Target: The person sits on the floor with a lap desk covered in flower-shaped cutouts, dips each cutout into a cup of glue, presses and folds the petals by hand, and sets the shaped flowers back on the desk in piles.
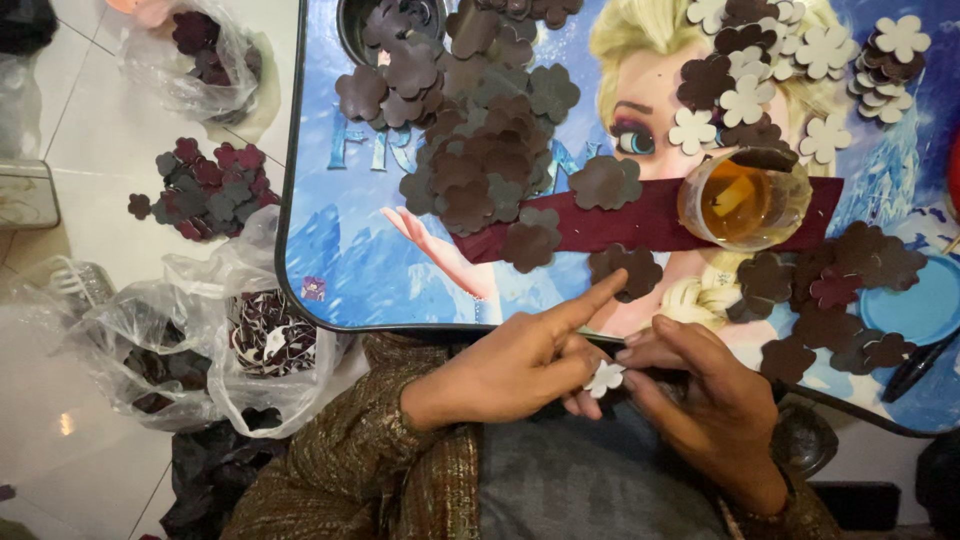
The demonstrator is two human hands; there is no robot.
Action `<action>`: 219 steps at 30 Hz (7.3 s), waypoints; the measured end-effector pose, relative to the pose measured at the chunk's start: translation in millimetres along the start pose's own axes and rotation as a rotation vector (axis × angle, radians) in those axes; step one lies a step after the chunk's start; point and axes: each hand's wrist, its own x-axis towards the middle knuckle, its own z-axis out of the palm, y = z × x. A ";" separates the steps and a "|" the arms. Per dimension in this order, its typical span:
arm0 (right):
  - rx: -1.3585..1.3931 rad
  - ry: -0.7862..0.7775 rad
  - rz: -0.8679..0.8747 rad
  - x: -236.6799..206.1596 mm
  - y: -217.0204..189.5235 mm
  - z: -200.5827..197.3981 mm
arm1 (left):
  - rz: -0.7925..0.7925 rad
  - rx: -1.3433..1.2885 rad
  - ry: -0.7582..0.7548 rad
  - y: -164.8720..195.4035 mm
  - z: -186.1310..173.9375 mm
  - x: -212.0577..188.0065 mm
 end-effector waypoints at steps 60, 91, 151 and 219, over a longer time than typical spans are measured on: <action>0.291 0.243 0.348 45.5 -46.1 9.7 | 0.408 -0.518 0.389 -26.9 -22.5 -10.3; 0.149 0.100 0.571 48.9 -42.3 -1.9 | 0.221 -0.560 0.144 -31.9 -1.0 10.7; 0.310 0.157 0.578 40.2 -24.6 -1.8 | 0.283 -0.316 0.372 -28.5 14.5 25.2; 0.452 0.251 0.531 38.7 -18.8 -4.5 | 0.343 -0.389 0.349 -30.6 15.8 27.2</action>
